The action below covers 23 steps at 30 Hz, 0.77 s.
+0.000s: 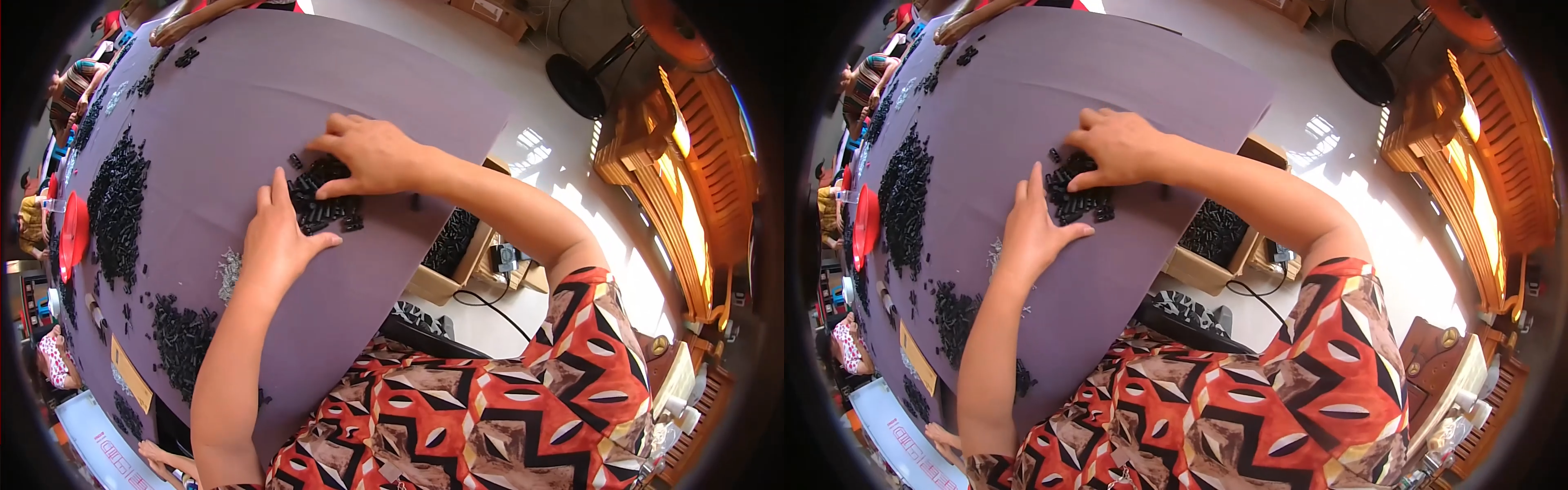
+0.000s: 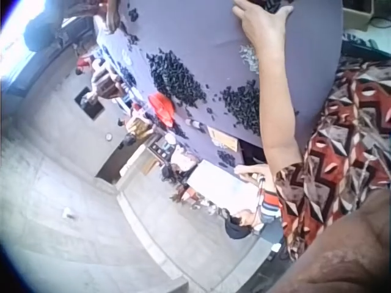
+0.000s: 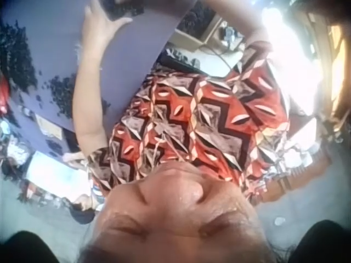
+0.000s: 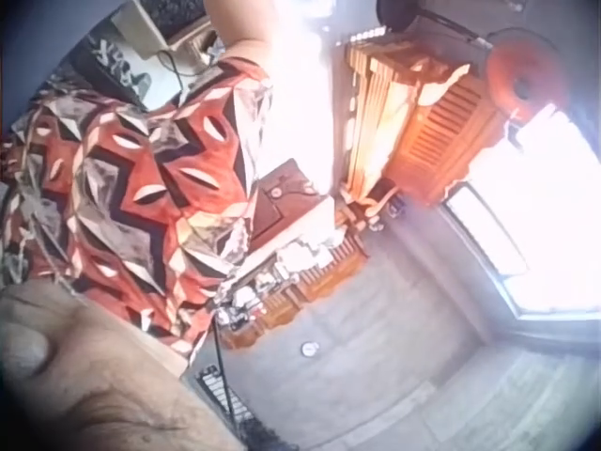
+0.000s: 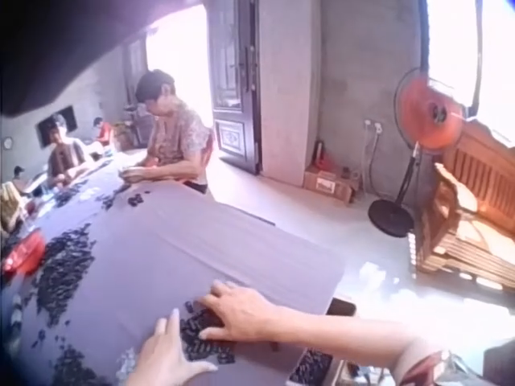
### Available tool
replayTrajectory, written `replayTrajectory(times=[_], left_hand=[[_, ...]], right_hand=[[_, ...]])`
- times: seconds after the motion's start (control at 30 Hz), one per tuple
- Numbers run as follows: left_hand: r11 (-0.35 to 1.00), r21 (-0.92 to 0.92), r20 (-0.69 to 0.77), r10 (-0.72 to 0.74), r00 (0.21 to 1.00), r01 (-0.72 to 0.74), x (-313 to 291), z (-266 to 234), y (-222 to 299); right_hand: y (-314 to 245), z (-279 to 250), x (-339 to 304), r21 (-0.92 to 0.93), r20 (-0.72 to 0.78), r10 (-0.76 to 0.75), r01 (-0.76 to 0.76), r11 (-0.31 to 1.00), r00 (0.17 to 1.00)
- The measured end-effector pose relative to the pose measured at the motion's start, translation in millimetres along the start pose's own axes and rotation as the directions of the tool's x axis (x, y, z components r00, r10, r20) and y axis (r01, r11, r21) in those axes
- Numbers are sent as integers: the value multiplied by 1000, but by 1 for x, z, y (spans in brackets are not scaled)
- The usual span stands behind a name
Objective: Sorting small black and silver components on a table in a workshop setting.
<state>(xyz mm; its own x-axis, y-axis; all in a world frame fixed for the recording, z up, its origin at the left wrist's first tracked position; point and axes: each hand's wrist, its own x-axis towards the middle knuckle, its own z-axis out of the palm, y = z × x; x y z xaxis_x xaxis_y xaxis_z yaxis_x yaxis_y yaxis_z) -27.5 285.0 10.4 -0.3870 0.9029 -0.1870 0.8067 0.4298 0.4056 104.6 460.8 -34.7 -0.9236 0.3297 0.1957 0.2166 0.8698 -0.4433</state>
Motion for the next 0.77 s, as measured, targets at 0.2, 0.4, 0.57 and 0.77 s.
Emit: replayTrajectory(times=[0.2, 0.4, 0.57, 0.77], left_hand=[[987, -89, 3, 136, 991, -135, 9, 8, 7], [963, -198, 60, 196, 979, -180, 6, 32, 39], [949, -224, 47, 240, 970, -224, 11, 54, 69], [949, -235, 208, 259, 943, -209, 20, 52, 109]], right_hand=[[-5, -1, -2, 119, 117, -189, 175, 977, 975], [18, -20, -50, 147, 78, -211, 199, 969, 974], [31, -41, -88, 140, 39, -123, 116, 983, 992], [47, -60, -117, 81, 66, 18, -23, 996, 998]])
